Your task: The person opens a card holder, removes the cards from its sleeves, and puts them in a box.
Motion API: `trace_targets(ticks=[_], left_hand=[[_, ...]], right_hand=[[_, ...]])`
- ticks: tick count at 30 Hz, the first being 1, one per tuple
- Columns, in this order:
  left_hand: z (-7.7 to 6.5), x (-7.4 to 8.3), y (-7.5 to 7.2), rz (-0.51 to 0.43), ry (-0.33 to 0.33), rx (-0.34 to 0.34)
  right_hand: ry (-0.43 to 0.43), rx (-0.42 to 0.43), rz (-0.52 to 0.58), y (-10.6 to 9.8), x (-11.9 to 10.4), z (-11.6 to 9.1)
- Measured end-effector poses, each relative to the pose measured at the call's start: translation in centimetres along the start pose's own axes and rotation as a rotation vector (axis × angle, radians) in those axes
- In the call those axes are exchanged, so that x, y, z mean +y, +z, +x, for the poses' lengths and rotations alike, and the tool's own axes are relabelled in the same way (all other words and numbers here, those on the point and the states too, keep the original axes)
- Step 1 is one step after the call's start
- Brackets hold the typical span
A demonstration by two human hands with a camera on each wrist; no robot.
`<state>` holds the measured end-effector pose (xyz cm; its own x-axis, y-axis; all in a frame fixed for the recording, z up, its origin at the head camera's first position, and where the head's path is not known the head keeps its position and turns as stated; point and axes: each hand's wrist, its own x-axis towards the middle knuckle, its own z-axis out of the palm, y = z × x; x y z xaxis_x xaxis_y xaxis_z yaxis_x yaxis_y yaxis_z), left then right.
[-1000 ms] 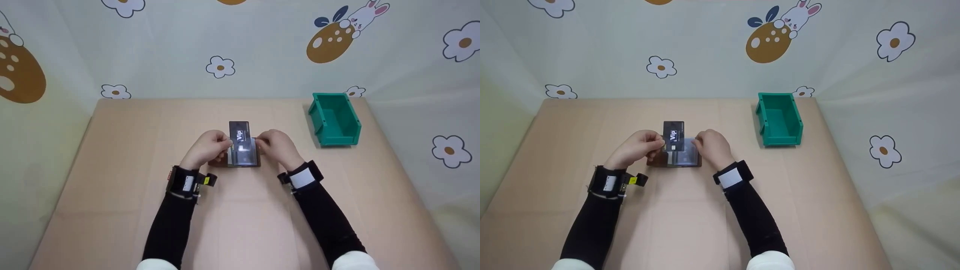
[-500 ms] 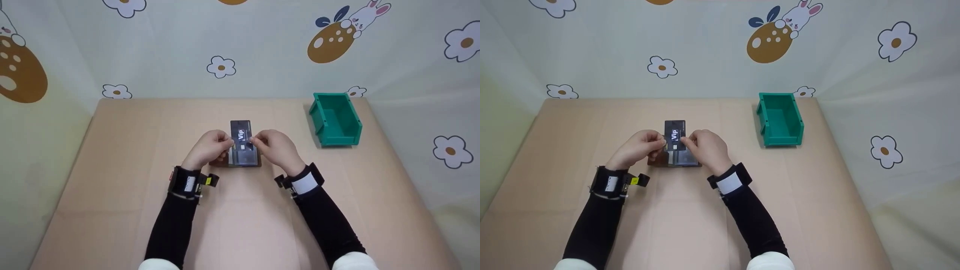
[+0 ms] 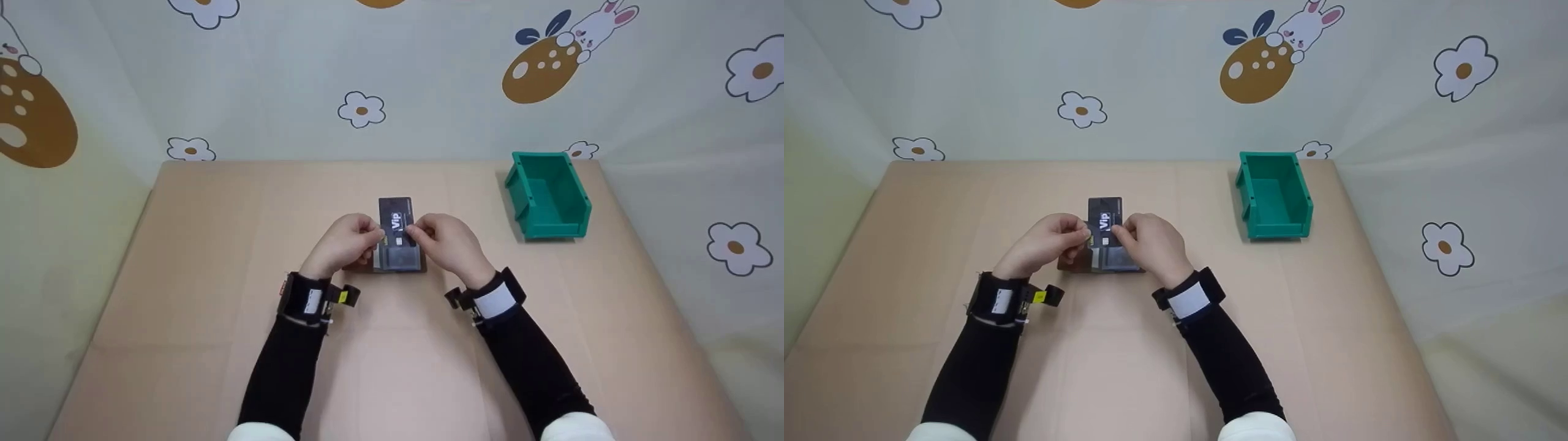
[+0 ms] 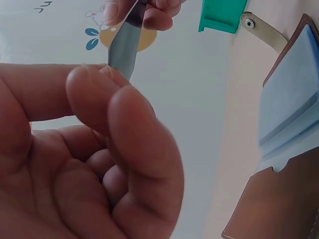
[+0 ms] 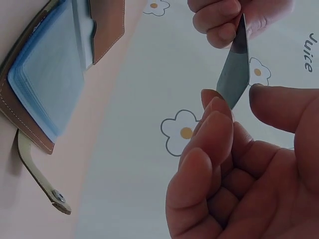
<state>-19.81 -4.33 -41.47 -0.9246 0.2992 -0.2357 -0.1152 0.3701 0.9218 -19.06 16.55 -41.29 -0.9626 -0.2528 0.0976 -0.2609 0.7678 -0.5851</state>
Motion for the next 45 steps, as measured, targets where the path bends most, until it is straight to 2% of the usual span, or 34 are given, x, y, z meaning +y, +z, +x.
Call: trace_targets(ticks=[16,23,29,33,38,41,45], left_hand=[[0.0,-0.2,0.4,-0.001,-0.007,-0.001],[0.0,-0.3,0.3,0.045,0.032,0.013],[0.2,-0.5,0.3,0.074,0.055,0.035],[0.3,-0.9,0.1,0.157,0.049,0.103],[0.4,-1.7,0.0,0.376,0.046,0.247],[0.4,-2.4,-0.2,0.507,0.009,0.331],[0.6,-3.6,-0.3,0.606,-0.074,0.391]], right_hand=[[0.045,0.016,0.072,0.4,0.1,-0.1],[0.061,0.000,0.101,0.4,0.0,-0.1],[0.097,-0.012,0.193,0.0,0.5,-0.1],[0.100,0.007,0.202,-0.5,1.0,-0.3],[0.115,0.014,0.208,-1.3,1.5,-0.5],[0.134,0.013,0.223,-1.7,1.8,-0.6],[0.151,0.023,0.233,-2.0,2.2,-0.8]])
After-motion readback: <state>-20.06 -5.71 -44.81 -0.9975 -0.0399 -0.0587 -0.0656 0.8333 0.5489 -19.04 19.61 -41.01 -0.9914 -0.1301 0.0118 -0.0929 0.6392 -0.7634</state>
